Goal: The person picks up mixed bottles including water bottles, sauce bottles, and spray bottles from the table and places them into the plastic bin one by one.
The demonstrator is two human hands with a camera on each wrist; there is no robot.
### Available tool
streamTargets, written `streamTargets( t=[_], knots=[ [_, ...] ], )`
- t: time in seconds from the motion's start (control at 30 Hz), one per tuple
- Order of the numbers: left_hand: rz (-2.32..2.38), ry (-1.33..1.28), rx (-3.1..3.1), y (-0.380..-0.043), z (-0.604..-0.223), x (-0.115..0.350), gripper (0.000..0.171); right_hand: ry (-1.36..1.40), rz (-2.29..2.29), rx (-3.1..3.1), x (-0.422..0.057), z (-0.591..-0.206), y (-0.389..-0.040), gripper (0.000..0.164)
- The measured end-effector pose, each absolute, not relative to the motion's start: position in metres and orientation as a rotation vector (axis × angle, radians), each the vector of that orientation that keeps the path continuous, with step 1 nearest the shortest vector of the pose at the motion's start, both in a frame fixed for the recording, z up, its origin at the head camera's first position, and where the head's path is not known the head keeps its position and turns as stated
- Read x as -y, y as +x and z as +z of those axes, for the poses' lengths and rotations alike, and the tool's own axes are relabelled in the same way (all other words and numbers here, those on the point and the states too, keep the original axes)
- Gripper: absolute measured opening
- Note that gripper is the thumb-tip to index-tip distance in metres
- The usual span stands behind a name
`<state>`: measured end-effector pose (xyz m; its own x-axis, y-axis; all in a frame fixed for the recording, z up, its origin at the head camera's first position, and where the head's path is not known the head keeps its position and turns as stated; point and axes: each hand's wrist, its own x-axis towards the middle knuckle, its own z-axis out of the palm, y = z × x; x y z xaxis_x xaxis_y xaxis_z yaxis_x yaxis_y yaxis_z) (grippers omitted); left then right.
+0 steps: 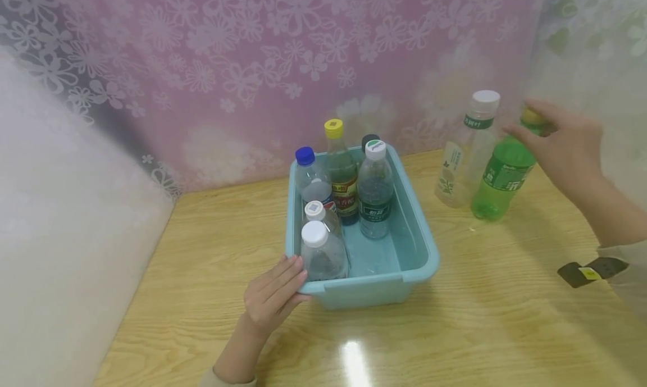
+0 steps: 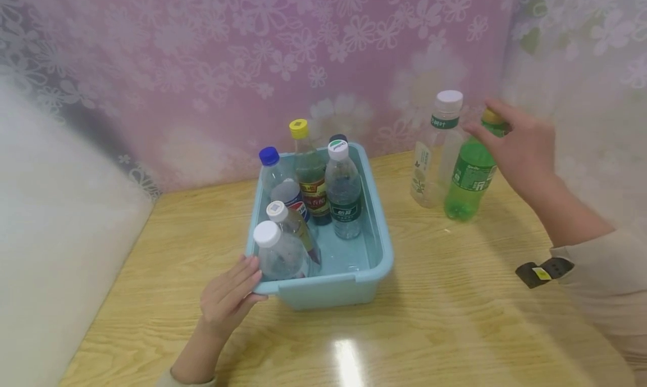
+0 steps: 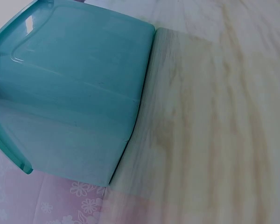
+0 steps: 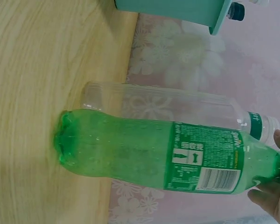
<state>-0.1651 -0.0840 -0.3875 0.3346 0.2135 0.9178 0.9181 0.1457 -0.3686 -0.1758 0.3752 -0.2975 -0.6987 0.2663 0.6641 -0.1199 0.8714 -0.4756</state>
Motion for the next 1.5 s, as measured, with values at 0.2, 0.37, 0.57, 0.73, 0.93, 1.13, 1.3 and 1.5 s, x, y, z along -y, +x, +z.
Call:
streamTargets(
  t=[0.2,0.37,0.57,0.73,0.93,1.13,1.3,1.5],
  knots=[
    [-0.713,-1.347,1.139,-0.166,-0.388,0.084,0.023,-0.141,0.778,2.177,-0.377,-0.304,-0.178,0.046],
    [-0.714,-1.348,1.137,-0.166,-0.388,0.083,0.023,-0.116,0.792,2.257,-0.386,-0.299,-0.176,0.043],
    [-0.714,-1.348,1.139,-0.166,-0.387,0.083,0.022,-0.093,0.841,2.337,-0.391,-0.296,-0.172,0.044],
    [-0.713,-1.339,1.143,-0.166,-0.387,0.083,0.023,-0.054,0.859,2.327,-0.39,-0.296,-0.168,0.042],
    [-0.71,-1.337,1.146,-0.166,-0.388,0.083,0.023,-0.087,0.933,2.367,-0.387,-0.295,-0.162,0.041],
    [-0.711,-1.34,1.155,-0.166,-0.39,0.084,0.023,-0.096,0.969,2.398,-0.383,-0.296,-0.157,0.04],
    [-0.711,-1.345,1.152,-0.166,-0.389,0.084,0.023,-0.049,0.99,2.363,-0.38,-0.296,-0.155,0.038],
    [-0.72,-1.354,1.151,-0.166,-0.388,0.085,0.023,-0.014,1.025,2.328,-0.376,-0.293,-0.153,0.036]
  ],
)
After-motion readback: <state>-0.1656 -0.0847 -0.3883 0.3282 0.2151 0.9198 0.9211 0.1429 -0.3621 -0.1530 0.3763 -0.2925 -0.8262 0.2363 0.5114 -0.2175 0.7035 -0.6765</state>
